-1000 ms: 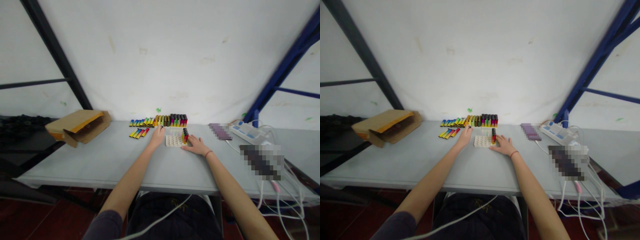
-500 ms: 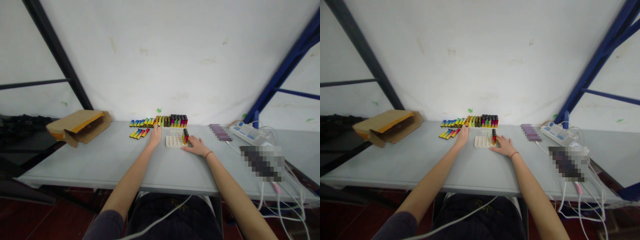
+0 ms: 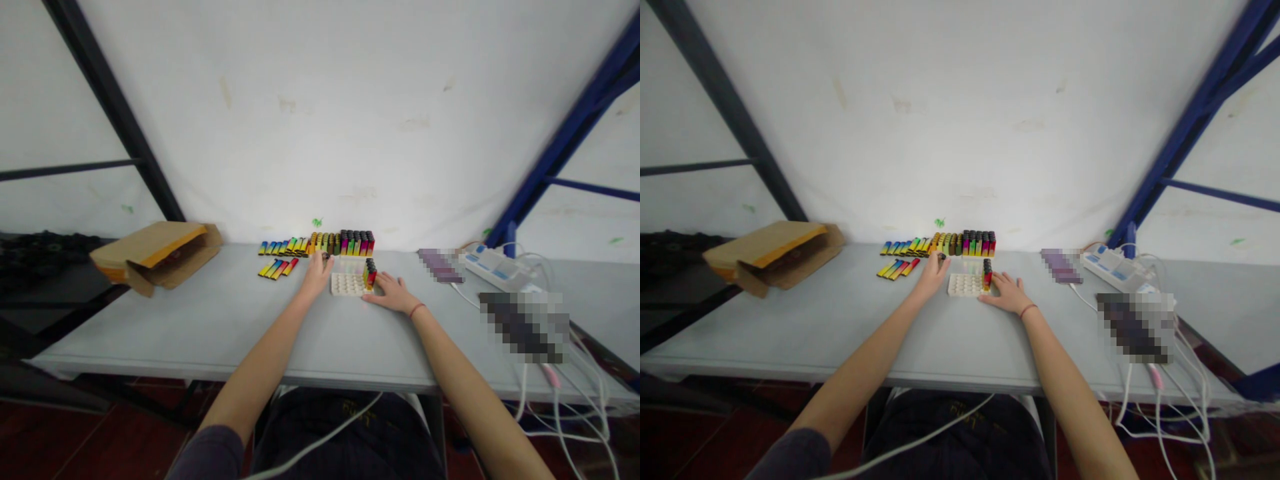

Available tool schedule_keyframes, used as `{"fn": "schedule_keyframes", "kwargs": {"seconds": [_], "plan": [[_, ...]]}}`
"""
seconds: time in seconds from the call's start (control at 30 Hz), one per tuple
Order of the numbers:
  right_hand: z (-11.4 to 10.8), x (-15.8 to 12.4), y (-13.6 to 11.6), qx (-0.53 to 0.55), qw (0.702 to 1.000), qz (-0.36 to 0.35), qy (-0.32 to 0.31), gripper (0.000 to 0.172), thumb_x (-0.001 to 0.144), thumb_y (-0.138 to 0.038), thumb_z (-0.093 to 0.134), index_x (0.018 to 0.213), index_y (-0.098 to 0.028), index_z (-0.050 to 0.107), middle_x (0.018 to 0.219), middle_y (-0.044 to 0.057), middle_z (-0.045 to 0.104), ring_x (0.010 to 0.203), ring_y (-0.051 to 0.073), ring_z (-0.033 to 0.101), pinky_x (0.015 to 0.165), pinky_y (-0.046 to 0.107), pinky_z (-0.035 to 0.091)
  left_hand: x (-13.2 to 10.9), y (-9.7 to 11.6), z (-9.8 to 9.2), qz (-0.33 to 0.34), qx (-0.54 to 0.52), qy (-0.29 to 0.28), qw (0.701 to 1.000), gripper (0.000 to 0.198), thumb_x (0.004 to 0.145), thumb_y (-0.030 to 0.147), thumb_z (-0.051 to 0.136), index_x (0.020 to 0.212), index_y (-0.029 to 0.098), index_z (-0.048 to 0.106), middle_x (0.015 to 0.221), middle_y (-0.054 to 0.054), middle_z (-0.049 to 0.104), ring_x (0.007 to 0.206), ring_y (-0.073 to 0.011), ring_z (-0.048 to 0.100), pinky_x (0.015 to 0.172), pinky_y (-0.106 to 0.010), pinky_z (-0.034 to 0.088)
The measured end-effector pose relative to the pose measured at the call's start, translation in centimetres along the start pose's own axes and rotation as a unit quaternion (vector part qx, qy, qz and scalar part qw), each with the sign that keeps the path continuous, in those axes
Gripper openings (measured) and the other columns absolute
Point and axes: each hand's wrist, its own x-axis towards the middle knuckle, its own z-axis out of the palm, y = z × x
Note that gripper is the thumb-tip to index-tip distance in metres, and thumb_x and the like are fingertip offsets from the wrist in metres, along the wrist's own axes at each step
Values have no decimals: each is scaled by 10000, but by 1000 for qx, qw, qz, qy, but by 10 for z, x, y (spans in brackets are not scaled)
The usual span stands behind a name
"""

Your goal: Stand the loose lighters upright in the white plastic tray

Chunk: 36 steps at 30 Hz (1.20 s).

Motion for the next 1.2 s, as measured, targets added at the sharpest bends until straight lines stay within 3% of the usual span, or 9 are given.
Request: {"fn": "schedule_keyframes", "kwargs": {"seconds": [0.13,0.3,0.53,0.63,0.93,1.1,1.2], "plan": [[0,0,0,-1,1000,1,2,720,919,-658,558,1527,-290,445,1630,113,409,1533,397,262,1188,720,179,-5,14,-2,59,53,-18,997,239,961,283,553,1163,188,638,1182,-114,557,1209,-241,543,1113,-412,426],[1,0,0,-2,1000,1,3,738,915,-667,554,1532,-278,438,1641,106,392,1536,397,256,1191,725,170,-15,27,7,119,-66,-94,986,382,966,296,529,1321,175,600,1261,-129,615,1132,-215,622,913,-323,573],[2,0,1,-11,1000,-1,7,747,918,-664,546,1549,-288,413,1638,105,399,1529,402,274,1183,720,201,-33,31,40,84,-230,-151,958,336,920,314,621,1219,167,668,1131,-99,751,1021,-208,728,952,-351,597],[3,0,1,-7,1000,-7,16,718,917,-651,562,1524,-283,450,1620,117,426,1507,402,318,1170,722,230,-36,29,47,76,-247,-171,951,338,901,315,656,1208,175,676,1079,-87,775,998,-216,750,953,-359,600],[3,1,2,-9,1000,-1,6,742,916,-658,551,1540,-273,433,1654,127,362,1535,416,261,1165,764,182,-36,27,50,124,-183,-161,962,264,924,306,654,1170,216,625,1098,-64,763,988,-199,752,935,-362,602],[4,1,2,-10,1000,0,11,755,916,-660,551,1551,-270,423,1650,135,367,1535,422,261,1160,767,200,-38,27,54,193,-144,-129,962,219,948,300,621,1139,196,639,1169,-91,700,982,-184,717,903,-338,602],[6,2,3,-12,1000,3,14,758,916,-664,550,1553,-272,423,1646,146,372,1528,429,275,1158,767,201,-38,31,51,243,-85,-102,961,219,962,293,597,1147,192,654,1143,-97,683,1055,-205,682,963,-363,572]]}}
